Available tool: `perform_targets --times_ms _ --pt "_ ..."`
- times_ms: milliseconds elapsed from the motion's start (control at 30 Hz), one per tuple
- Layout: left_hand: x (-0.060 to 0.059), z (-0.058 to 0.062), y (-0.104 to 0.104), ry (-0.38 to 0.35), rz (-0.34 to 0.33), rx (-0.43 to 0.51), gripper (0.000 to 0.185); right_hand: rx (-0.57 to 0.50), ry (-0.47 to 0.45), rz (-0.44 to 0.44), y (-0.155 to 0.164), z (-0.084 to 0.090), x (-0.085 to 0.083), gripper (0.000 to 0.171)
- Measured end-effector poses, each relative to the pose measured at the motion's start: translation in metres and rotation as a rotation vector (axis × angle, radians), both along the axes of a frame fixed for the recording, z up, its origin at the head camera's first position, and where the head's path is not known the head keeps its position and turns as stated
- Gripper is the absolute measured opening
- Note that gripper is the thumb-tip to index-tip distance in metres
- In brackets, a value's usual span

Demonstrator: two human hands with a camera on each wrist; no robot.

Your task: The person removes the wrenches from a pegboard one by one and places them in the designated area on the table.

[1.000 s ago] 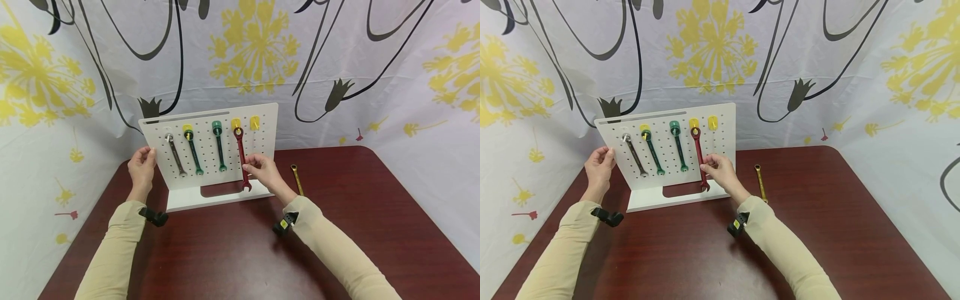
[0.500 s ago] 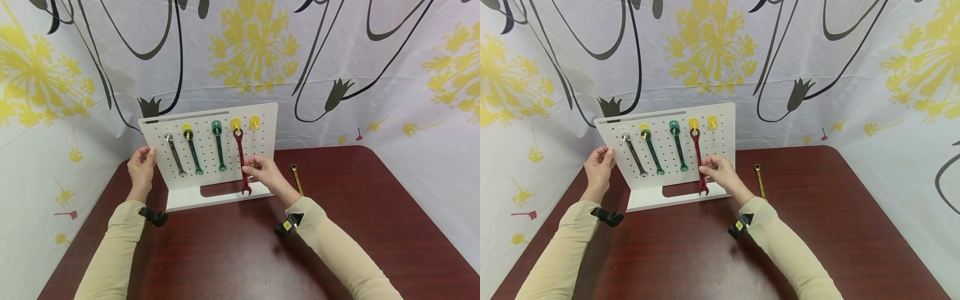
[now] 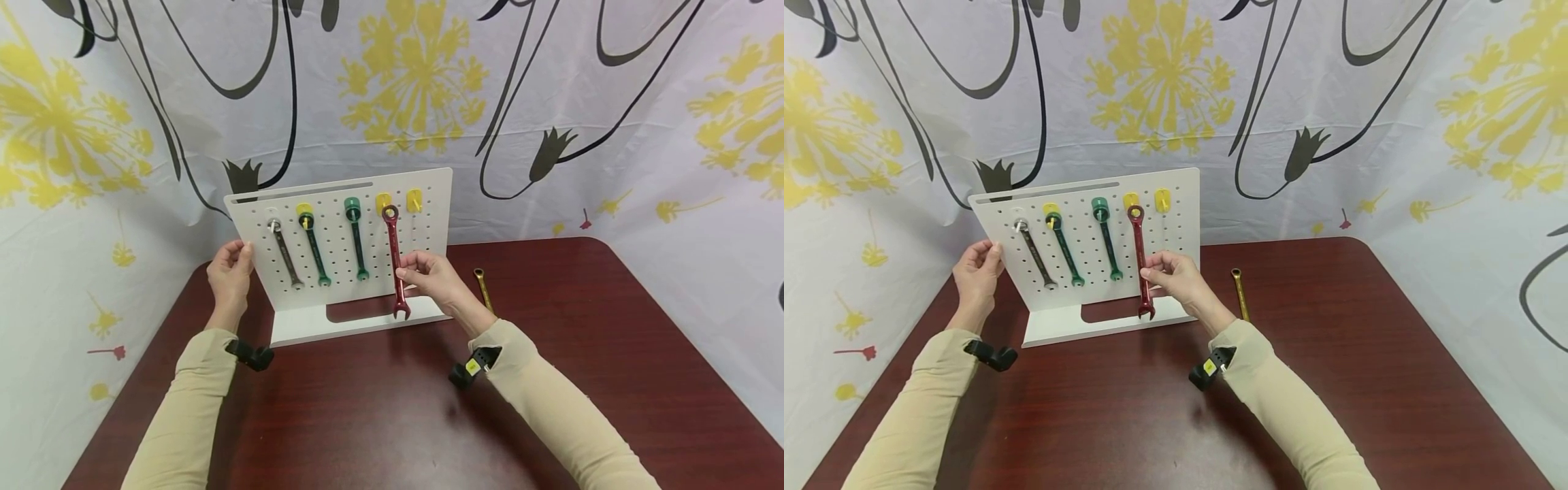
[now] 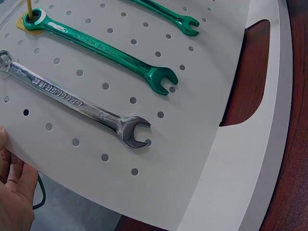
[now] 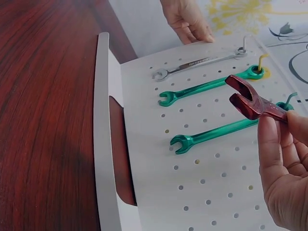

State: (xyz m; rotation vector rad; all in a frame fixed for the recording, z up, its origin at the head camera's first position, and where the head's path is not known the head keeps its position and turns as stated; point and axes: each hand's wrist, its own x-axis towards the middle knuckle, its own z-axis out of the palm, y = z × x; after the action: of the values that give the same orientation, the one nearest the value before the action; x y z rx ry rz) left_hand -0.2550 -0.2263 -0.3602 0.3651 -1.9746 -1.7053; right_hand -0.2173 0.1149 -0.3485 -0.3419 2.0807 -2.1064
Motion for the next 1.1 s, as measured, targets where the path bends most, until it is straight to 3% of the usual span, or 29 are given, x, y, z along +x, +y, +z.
perform_targets --times_ms 567,1100 --pt "-0.002 -0.001 -0.001 -0.021 0.002 -0.008 0.012 -0.020 0.034 -0.008 0.018 0.005 0.009 0.009" --pt "-0.001 -0.001 0.000 -0.011 0.001 0.010 0.010 0.010 0.034 -0.142 0.082 -0.011 0.013 0.009"
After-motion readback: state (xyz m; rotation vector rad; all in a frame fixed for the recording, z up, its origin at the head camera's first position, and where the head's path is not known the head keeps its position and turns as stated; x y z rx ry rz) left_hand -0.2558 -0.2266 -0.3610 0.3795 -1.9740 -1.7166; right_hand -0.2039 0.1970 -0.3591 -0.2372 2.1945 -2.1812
